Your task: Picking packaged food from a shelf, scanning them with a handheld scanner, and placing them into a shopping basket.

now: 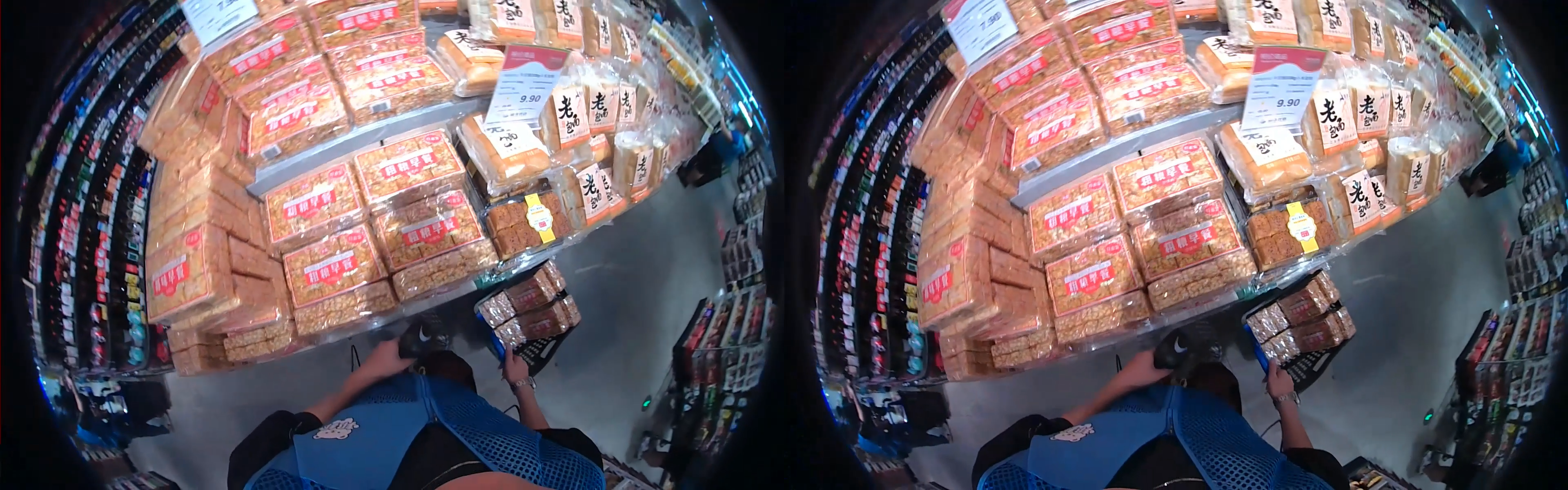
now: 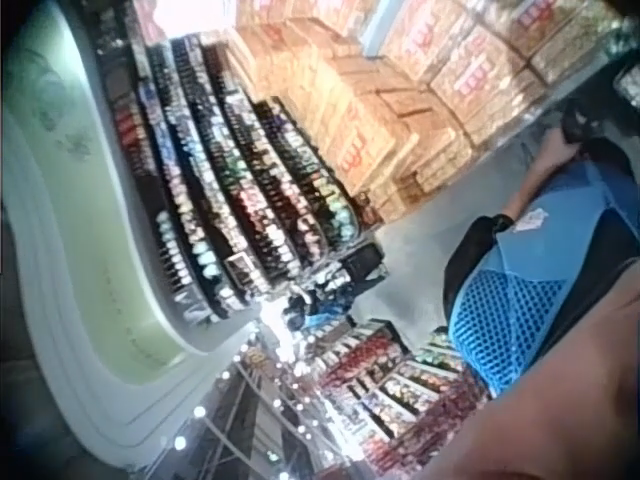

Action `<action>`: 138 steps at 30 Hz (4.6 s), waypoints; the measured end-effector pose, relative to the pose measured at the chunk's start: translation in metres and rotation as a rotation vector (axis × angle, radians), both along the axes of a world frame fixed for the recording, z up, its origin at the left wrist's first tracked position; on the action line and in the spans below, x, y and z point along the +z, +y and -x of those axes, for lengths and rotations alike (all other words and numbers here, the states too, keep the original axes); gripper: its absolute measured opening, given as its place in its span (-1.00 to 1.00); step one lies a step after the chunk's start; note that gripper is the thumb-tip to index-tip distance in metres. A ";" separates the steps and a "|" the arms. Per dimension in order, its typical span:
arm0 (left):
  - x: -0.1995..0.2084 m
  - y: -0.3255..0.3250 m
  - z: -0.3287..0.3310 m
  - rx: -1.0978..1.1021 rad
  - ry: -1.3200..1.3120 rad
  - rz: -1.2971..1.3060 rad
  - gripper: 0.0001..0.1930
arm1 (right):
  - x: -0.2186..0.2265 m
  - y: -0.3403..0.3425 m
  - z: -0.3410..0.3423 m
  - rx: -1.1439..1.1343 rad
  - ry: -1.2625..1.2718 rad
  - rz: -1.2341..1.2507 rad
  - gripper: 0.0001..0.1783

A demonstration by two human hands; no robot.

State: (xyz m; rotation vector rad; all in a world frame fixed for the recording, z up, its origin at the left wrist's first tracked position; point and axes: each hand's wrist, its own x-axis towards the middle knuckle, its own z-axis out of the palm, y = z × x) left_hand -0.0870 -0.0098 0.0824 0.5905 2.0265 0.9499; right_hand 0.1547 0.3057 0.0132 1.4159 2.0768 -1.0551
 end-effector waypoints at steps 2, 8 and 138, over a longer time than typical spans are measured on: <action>0.033 -0.008 0.010 0.009 0.065 -0.041 -0.46 | -0.019 -0.002 -0.007 0.012 -0.021 -0.078 -0.11; 0.108 -0.054 0.026 0.095 -0.016 -0.273 -0.48 | -0.018 -0.035 -0.006 0.081 -0.026 -0.160 -0.20; 0.039 0.000 -0.028 0.188 -0.157 0.431 -0.65 | -0.203 0.046 0.000 0.212 0.075 -0.605 -0.28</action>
